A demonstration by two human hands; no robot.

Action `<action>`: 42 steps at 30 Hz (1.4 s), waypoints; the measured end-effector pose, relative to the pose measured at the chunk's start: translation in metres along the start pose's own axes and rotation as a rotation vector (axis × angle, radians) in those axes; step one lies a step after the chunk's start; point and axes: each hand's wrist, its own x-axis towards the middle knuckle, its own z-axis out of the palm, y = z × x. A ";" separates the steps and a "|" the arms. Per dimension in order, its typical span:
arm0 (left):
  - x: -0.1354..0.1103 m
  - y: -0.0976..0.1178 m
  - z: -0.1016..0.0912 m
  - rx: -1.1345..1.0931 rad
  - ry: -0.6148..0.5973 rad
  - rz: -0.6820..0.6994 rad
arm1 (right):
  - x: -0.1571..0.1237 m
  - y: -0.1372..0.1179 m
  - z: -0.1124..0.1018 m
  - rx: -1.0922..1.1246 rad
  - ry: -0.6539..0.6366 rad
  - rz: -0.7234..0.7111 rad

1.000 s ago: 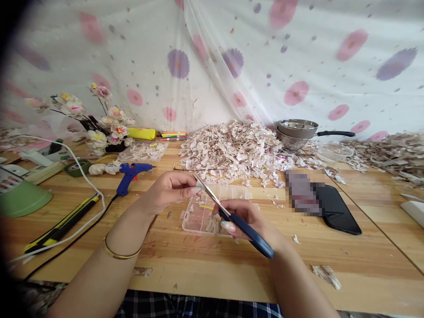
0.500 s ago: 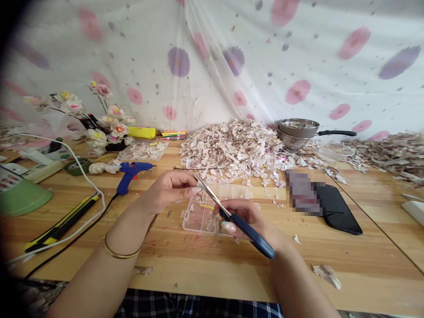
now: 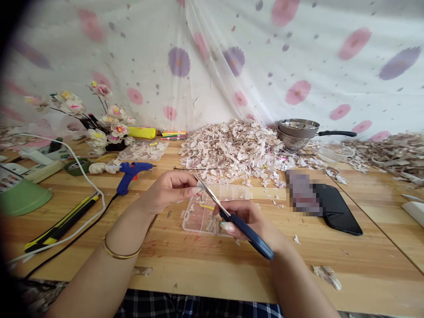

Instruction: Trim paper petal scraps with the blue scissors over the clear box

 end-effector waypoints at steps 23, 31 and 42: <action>0.004 -0.009 0.019 0.196 0.140 0.275 | 0.017 0.005 0.003 0.153 0.420 -0.204; 0.003 -0.029 0.048 0.387 0.202 0.315 | 0.018 0.003 0.006 0.059 0.649 -0.296; 0.004 -0.047 0.065 0.343 0.228 0.241 | 0.022 0.012 0.004 -0.047 0.695 -0.318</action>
